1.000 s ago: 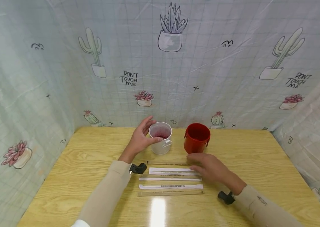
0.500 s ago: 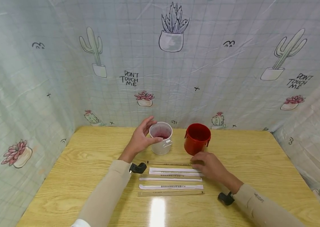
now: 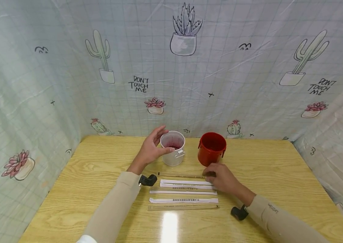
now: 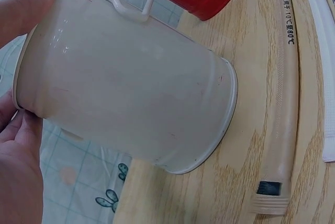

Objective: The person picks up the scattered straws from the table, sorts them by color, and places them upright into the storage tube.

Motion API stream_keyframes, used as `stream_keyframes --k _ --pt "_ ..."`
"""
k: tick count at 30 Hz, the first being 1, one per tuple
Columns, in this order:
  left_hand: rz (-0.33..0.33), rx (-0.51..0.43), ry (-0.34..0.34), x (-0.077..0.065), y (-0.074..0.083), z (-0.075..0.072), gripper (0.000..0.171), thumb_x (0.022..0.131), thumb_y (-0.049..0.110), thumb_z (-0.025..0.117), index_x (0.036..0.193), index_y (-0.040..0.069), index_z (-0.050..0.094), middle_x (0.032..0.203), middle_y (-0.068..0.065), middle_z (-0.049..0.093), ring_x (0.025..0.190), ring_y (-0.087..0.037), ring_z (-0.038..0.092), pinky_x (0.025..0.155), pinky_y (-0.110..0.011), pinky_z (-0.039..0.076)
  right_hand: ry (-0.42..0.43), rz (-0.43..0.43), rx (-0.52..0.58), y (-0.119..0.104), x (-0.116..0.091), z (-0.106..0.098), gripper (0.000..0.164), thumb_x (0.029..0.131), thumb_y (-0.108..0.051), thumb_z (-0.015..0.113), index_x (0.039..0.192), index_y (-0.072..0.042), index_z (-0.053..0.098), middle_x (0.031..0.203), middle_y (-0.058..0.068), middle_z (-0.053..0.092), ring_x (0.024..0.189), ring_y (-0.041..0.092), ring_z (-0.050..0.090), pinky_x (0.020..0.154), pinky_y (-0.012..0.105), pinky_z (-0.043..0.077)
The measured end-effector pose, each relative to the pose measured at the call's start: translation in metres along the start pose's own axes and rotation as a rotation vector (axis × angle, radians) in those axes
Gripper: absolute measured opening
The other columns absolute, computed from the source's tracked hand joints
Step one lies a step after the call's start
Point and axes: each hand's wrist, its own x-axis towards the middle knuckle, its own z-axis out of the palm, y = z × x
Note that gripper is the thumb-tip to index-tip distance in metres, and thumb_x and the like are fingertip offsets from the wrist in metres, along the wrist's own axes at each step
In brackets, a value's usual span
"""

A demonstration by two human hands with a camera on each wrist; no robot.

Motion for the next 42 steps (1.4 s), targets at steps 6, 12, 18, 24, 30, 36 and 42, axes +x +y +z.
stream_keyframes --k 6,12,18,24,30,36,42 --pt "-0.006 -0.003 -0.001 0.0 0.0 0.0 0.096 0.083 0.008 0.088 0.162 0.009 0.034 0.158 -0.013 0.049 0.156 -0.026 0.037 0.131 -0.04 0.028 -0.026 -0.047 -0.018 0.0 0.0 0.0 0.016 0.087 0.002 0.078 0.092 -0.013 0.076 0.086 -0.005 0.067 0.083 0.01 0.057 0.076 0.026 0.053" --pt "-0.008 0.003 0.002 -0.001 -0.002 0.0 0.095 0.083 0.011 0.088 0.162 0.011 0.035 0.158 -0.013 0.049 0.156 -0.024 0.038 0.131 -0.039 0.028 -0.065 -0.095 -0.107 0.002 -0.002 0.0 0.015 0.09 0.002 0.074 0.095 -0.013 0.074 0.088 -0.005 0.065 0.087 0.012 0.056 0.081 0.034 0.053" --pt "-0.013 0.009 0.001 -0.003 -0.001 0.0 0.095 0.083 0.013 0.089 0.161 0.012 0.036 0.158 -0.01 0.049 0.157 -0.024 0.037 0.131 -0.041 0.028 -0.084 -0.161 -0.187 -0.001 -0.008 -0.007 0.014 0.093 0.002 0.07 0.096 -0.012 0.072 0.094 -0.003 0.064 0.092 0.017 0.056 0.084 0.038 0.055" --pt "-0.013 0.023 0.0 -0.004 0.0 0.001 0.093 0.083 0.015 0.089 0.161 0.015 0.037 0.158 -0.009 0.05 0.157 -0.024 0.037 0.131 -0.04 0.028 -0.056 -0.175 -0.19 -0.002 -0.014 -0.014 0.015 0.093 0.0 0.072 0.094 -0.013 0.066 0.092 -0.006 0.058 0.089 0.013 0.052 0.08 0.034 0.052" --pt "-0.009 0.019 0.003 -0.003 0.0 0.001 0.094 0.083 0.013 0.089 0.161 0.011 0.037 0.158 -0.011 0.05 0.157 -0.025 0.036 0.132 -0.041 0.026 0.023 -0.225 -0.15 -0.004 -0.018 -0.019 0.021 0.089 0.002 0.076 0.093 -0.014 0.063 0.09 -0.007 0.055 0.086 0.008 0.048 0.076 0.03 0.05" --pt "-0.011 0.024 0.007 -0.002 0.0 0.001 0.094 0.083 0.012 0.088 0.161 0.007 0.036 0.158 -0.011 0.05 0.156 -0.025 0.037 0.132 -0.04 0.027 0.116 -0.342 -0.102 -0.013 -0.015 -0.022 0.031 0.083 0.007 0.079 0.094 -0.015 0.06 0.09 -0.006 0.054 0.088 0.004 0.046 0.076 0.026 0.049" --pt "-0.009 0.023 0.009 -0.003 0.0 0.002 0.092 0.083 0.013 0.089 0.16 0.011 0.038 0.157 -0.009 0.05 0.156 -0.023 0.038 0.131 -0.038 0.028 0.167 -0.421 -0.029 -0.024 -0.007 -0.026 0.035 0.08 0.01 0.079 0.094 -0.016 0.06 0.09 -0.004 0.058 0.087 0.007 0.05 0.078 0.027 0.049"
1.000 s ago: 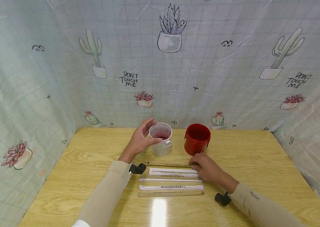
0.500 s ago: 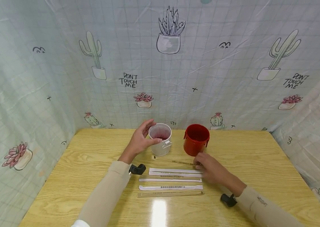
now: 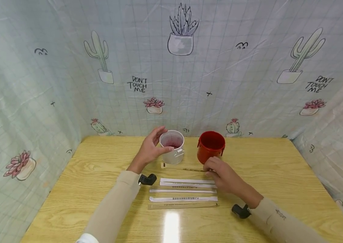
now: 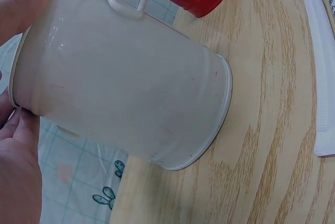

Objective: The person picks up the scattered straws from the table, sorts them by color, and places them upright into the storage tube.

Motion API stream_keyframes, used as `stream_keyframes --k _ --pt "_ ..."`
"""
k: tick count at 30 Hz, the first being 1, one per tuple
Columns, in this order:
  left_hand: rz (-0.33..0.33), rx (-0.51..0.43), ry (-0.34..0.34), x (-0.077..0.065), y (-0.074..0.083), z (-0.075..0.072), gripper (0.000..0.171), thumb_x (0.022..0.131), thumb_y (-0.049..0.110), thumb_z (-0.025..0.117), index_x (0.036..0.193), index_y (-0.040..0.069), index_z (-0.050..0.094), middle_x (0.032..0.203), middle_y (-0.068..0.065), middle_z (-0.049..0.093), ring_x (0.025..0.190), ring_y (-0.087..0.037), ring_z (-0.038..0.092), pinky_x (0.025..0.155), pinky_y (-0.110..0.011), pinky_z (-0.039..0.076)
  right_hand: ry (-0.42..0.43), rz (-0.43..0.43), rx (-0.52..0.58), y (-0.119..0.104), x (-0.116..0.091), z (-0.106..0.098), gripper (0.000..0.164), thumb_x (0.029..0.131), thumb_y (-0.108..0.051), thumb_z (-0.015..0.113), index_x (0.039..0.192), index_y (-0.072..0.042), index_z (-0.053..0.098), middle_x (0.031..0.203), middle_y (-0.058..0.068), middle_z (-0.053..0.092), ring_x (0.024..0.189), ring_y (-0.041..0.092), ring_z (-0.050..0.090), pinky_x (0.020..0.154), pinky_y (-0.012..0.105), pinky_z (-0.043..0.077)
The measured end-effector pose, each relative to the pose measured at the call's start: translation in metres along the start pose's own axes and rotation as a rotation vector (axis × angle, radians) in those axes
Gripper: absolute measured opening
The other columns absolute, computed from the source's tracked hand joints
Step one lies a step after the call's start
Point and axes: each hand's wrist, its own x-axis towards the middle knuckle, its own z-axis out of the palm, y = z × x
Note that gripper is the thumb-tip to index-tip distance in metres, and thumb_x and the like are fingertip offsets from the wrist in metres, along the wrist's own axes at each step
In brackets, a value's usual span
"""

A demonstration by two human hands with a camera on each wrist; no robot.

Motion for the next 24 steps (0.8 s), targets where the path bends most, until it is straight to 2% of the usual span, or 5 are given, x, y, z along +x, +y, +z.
stream_keyframes --k 7,10,13,15,24 --pt "0.001 -0.01 -0.01 0.0 -0.001 -0.001 0.093 0.084 0.013 0.088 0.161 0.01 0.035 0.158 -0.009 0.049 0.157 -0.022 0.036 0.132 -0.039 0.027 0.057 -0.024 0.063 -0.004 0.011 0.001 0.006 0.097 -0.012 0.07 0.095 -0.011 0.065 0.093 -0.003 0.062 0.09 0.009 0.053 0.077 0.025 0.053" --pt "-0.002 -0.022 -0.016 0.0 -0.002 -0.002 0.095 0.084 0.012 0.088 0.162 0.01 0.034 0.159 -0.009 0.049 0.157 -0.022 0.036 0.132 -0.039 0.026 0.085 -0.059 0.093 -0.006 0.017 0.005 0.011 0.094 -0.005 0.072 0.095 -0.011 0.063 0.092 -0.002 0.062 0.088 0.01 0.053 0.075 0.023 0.053" --pt "-0.009 -0.046 -0.018 -0.001 -0.002 -0.004 0.095 0.085 0.009 0.087 0.162 0.01 0.032 0.158 -0.009 0.049 0.157 -0.022 0.035 0.132 -0.039 0.026 0.105 -0.083 0.124 -0.01 0.025 0.009 0.029 0.083 0.01 0.077 0.095 -0.011 0.062 0.092 -0.001 0.061 0.088 0.01 0.053 0.074 0.021 0.052" --pt "-0.006 -0.061 -0.015 -0.001 -0.002 -0.004 0.094 0.085 0.008 0.086 0.162 0.012 0.033 0.158 -0.009 0.049 0.157 -0.022 0.035 0.133 -0.04 0.025 0.121 -0.088 0.126 -0.012 0.03 0.011 0.032 0.08 0.013 0.078 0.094 -0.01 0.062 0.092 -0.001 0.061 0.087 0.009 0.053 0.073 0.021 0.053" --pt "0.023 -0.077 -0.014 -0.002 0.0 -0.003 0.091 0.085 0.007 0.085 0.161 0.015 0.035 0.158 -0.012 0.049 0.156 -0.023 0.037 0.133 -0.042 0.025 0.162 -0.132 0.16 -0.019 0.052 0.019 0.027 0.079 0.013 0.078 0.092 -0.007 0.064 0.09 0.002 0.065 0.087 0.013 0.057 0.073 0.022 0.056"
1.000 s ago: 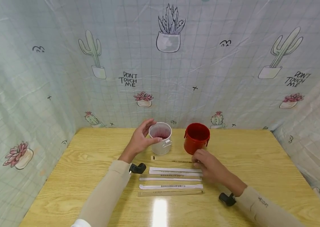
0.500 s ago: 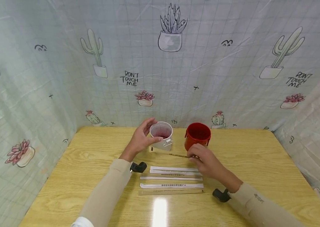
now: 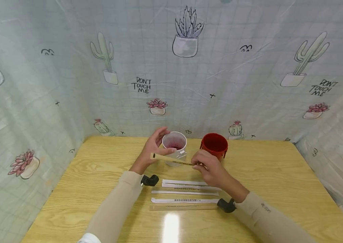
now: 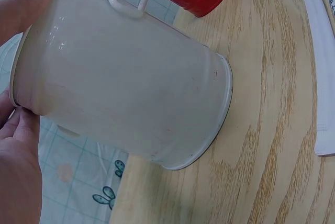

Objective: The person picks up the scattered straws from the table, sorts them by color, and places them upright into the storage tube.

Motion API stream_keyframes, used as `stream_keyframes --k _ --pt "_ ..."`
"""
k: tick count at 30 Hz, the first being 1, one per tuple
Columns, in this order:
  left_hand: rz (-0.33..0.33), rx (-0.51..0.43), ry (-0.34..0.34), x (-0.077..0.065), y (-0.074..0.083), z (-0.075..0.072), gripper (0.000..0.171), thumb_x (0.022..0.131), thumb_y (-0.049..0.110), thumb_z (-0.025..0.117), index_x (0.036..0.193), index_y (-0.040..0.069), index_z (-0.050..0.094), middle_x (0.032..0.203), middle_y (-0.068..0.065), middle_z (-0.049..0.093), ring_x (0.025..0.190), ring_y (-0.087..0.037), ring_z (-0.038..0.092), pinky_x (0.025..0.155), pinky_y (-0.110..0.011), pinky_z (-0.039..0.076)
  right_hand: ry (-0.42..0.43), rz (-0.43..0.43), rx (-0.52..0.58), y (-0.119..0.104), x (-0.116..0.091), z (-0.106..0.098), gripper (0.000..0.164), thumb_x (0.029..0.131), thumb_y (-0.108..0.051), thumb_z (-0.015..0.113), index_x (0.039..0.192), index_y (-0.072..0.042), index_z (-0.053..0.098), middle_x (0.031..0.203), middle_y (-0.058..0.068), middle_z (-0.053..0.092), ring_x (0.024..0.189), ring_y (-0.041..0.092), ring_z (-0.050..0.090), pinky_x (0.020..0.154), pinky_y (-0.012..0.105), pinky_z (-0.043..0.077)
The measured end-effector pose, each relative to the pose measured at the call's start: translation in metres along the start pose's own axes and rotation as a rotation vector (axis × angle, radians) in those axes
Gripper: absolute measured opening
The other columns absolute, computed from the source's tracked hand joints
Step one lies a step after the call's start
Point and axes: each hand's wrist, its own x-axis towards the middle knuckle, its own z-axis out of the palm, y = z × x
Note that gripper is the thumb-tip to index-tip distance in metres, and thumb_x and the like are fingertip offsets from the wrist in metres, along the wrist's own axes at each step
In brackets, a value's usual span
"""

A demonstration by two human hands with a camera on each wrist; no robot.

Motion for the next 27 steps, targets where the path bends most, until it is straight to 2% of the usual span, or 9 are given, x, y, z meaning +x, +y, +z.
stream_keyframes --k 6,10,17,27 --pt "0.013 0.012 0.014 0.002 -0.001 0.002 0.092 0.083 0.004 0.086 0.16 0.01 0.035 0.157 -0.014 0.05 0.155 -0.025 0.039 0.132 -0.04 0.026 0.003 0.013 0.002 -0.001 0.007 0.002 0.025 0.081 0.011 0.078 0.092 -0.006 0.064 0.091 0.002 0.065 0.086 0.013 0.056 0.072 0.024 0.055" --pt "0.04 0.013 0.014 0.004 -0.004 0.003 0.096 0.081 0.0 0.086 0.161 0.003 0.032 0.157 -0.02 0.049 0.155 -0.03 0.039 0.132 -0.044 0.025 -0.005 0.053 0.01 -0.002 0.015 0.002 0.022 0.084 0.01 0.076 0.094 -0.006 0.065 0.092 0.005 0.066 0.084 0.015 0.057 0.072 0.025 0.056" --pt "0.056 0.01 0.0 0.006 -0.009 0.002 0.097 0.08 -0.01 0.083 0.16 0.0 0.03 0.157 -0.026 0.046 0.153 -0.039 0.04 0.129 -0.055 0.029 0.004 0.119 0.035 -0.007 0.033 0.003 0.018 0.086 0.008 0.075 0.094 -0.006 0.066 0.092 0.006 0.066 0.081 0.014 0.055 0.067 0.023 0.052" --pt "0.073 0.02 -0.02 0.005 -0.006 0.001 0.095 0.082 -0.011 0.081 0.161 -0.001 0.027 0.159 -0.027 0.044 0.153 -0.041 0.039 0.129 -0.056 0.029 -0.005 0.115 0.042 -0.006 0.048 0.009 0.021 0.085 0.011 0.076 0.094 -0.006 0.067 0.094 0.006 0.068 0.083 0.015 0.056 0.07 0.025 0.055"
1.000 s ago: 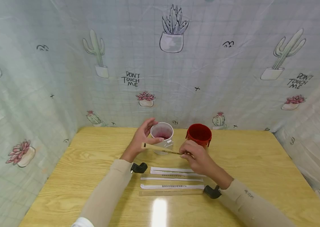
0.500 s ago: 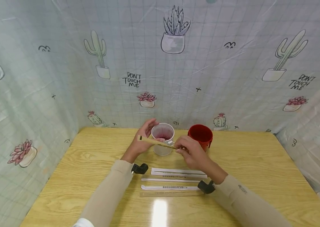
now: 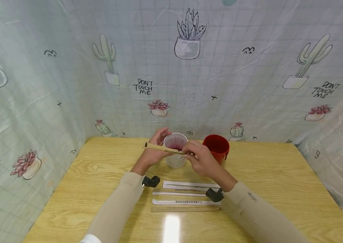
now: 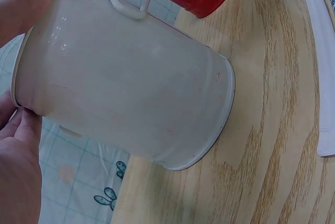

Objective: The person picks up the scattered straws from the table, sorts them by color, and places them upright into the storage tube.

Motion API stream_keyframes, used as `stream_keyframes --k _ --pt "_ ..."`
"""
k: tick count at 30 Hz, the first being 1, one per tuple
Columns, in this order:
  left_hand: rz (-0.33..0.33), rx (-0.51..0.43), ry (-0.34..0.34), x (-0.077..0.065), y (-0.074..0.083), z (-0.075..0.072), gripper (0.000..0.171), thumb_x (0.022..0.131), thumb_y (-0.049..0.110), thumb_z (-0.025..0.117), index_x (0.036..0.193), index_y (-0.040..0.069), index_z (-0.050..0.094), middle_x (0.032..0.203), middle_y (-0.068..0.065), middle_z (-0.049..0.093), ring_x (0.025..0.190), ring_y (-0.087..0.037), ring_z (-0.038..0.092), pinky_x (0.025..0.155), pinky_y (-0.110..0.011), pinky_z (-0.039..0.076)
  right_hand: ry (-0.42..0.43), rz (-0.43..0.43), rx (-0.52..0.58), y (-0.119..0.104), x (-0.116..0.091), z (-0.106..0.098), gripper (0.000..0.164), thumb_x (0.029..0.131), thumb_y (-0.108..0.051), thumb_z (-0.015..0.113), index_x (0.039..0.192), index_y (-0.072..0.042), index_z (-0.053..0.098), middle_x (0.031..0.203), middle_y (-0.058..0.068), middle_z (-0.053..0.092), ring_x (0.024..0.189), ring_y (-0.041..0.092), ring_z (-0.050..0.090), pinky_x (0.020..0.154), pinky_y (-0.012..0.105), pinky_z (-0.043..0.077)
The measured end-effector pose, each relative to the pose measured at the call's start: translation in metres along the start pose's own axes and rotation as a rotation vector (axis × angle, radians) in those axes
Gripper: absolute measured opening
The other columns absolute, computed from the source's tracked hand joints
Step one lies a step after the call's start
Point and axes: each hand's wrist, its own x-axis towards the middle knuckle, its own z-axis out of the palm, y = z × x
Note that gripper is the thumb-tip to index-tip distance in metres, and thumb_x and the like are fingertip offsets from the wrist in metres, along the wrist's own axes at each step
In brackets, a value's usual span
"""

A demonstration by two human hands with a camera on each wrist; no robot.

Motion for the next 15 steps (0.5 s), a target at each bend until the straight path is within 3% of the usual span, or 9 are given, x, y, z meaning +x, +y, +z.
stream_keyframes --k 8,15 --pt "-0.026 0.045 0.016 0.001 0.001 0.0 0.097 0.081 -0.006 0.083 0.161 0.002 0.029 0.157 -0.021 0.048 0.15 -0.038 0.044 0.125 -0.056 0.037 0.002 -0.004 -0.024 0.003 0.01 0.003 0.017 0.087 0.006 0.076 0.094 -0.006 0.067 0.091 0.005 0.065 0.081 0.015 0.055 0.069 0.026 0.051" --pt "-0.025 0.063 0.0 -0.001 0.002 0.0 0.094 0.085 0.002 0.084 0.162 0.005 0.029 0.159 -0.018 0.047 0.154 -0.035 0.04 0.127 -0.055 0.035 -0.02 0.008 -0.018 0.004 0.018 0.005 0.011 0.092 0.002 0.074 0.093 -0.008 0.068 0.093 0.005 0.066 0.083 0.016 0.056 0.071 0.026 0.052"
